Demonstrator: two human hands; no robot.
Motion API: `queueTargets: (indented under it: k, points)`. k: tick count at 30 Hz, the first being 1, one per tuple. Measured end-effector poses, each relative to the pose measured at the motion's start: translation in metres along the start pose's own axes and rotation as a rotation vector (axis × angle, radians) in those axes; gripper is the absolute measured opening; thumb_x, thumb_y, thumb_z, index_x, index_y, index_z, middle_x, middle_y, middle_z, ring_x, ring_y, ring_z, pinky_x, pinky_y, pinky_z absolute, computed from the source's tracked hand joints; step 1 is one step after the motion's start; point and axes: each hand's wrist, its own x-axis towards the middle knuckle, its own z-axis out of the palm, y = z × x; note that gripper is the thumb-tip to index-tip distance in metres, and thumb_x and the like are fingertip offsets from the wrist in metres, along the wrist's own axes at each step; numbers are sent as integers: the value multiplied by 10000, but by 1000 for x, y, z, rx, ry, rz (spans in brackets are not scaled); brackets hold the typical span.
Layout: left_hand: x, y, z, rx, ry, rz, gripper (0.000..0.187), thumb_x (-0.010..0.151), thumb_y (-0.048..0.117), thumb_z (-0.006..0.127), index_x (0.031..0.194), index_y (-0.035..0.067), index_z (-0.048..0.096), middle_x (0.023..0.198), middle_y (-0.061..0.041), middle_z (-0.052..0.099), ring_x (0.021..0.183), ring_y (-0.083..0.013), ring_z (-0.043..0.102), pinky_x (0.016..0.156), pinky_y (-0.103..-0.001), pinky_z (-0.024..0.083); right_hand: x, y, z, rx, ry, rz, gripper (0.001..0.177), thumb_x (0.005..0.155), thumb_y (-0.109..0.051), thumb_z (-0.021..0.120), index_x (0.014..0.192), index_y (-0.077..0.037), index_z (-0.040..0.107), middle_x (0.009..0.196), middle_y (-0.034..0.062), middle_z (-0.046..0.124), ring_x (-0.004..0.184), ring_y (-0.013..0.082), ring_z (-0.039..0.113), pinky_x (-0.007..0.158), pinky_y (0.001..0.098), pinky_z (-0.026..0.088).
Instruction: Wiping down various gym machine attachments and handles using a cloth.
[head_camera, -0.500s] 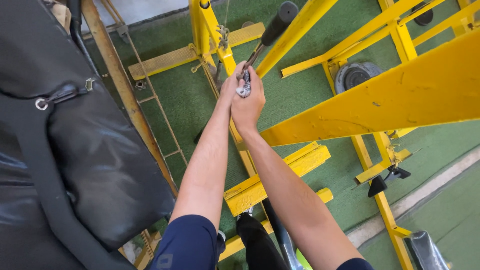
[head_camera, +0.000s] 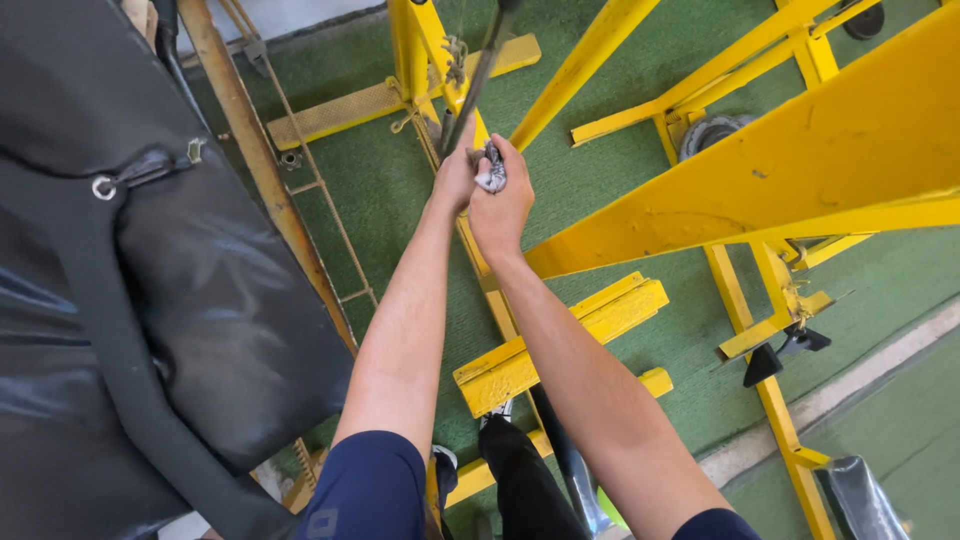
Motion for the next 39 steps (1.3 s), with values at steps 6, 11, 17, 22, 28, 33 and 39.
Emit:
queueTargets:
  k: [6,11,17,22,28,33,39]
  points:
    - [-2,-24,3,24,96,36,819,940,254,673,1638,220,245,1164,-176,742,1113,-317,723,935,-407,533,-4,5,5,82,-16,23,313,974,-75,657,1282,-22,649,1213,144,717,1124,250,709,998,358,543]
    - [-18,-10,-7,-74,133,49,781,956,288,675,1603,189,248,1137,-178,763,1076,-319,744,935,-412,544,-1,2,8,73,-25,25,321,971,-81,674,1287,-24,654,1203,144,725,1109,233,708,979,347,540]
    - [-49,31,-30,70,182,-54,623,1035,182,468,1636,193,305,1271,-231,689,1173,-381,674,964,-459,517,-1,-3,2,130,-33,83,320,981,-104,683,1290,-24,654,1175,128,738,1076,204,715,953,330,552]
    - [-71,33,-50,-41,296,167,470,1111,174,430,1574,108,380,1523,-211,550,1388,-358,536,1097,-415,458,-7,-26,-1,170,-67,100,312,989,-89,671,1292,-16,649,1172,121,734,1072,189,707,948,323,551]
    - [-140,97,-101,-185,334,128,480,1096,217,474,1555,90,413,1512,-174,576,1399,-290,566,1126,-363,449,-35,-68,2,290,-179,97,300,979,-44,668,1276,-8,657,1139,101,727,1042,166,682,939,306,549]
    - [-224,140,-158,-146,511,72,436,1025,128,569,1456,71,534,1374,-149,667,1171,-257,707,1007,-354,547,-87,-115,8,350,-384,126,275,948,6,663,1221,-8,687,1104,87,722,1010,161,682,922,296,553]
    - [-336,139,-220,66,781,141,447,930,11,625,1372,70,594,1274,-133,674,1152,-293,657,1010,-389,525,-170,-168,38,482,-559,104,390,860,35,710,1220,-23,572,1120,63,629,1042,150,627,932,292,528]
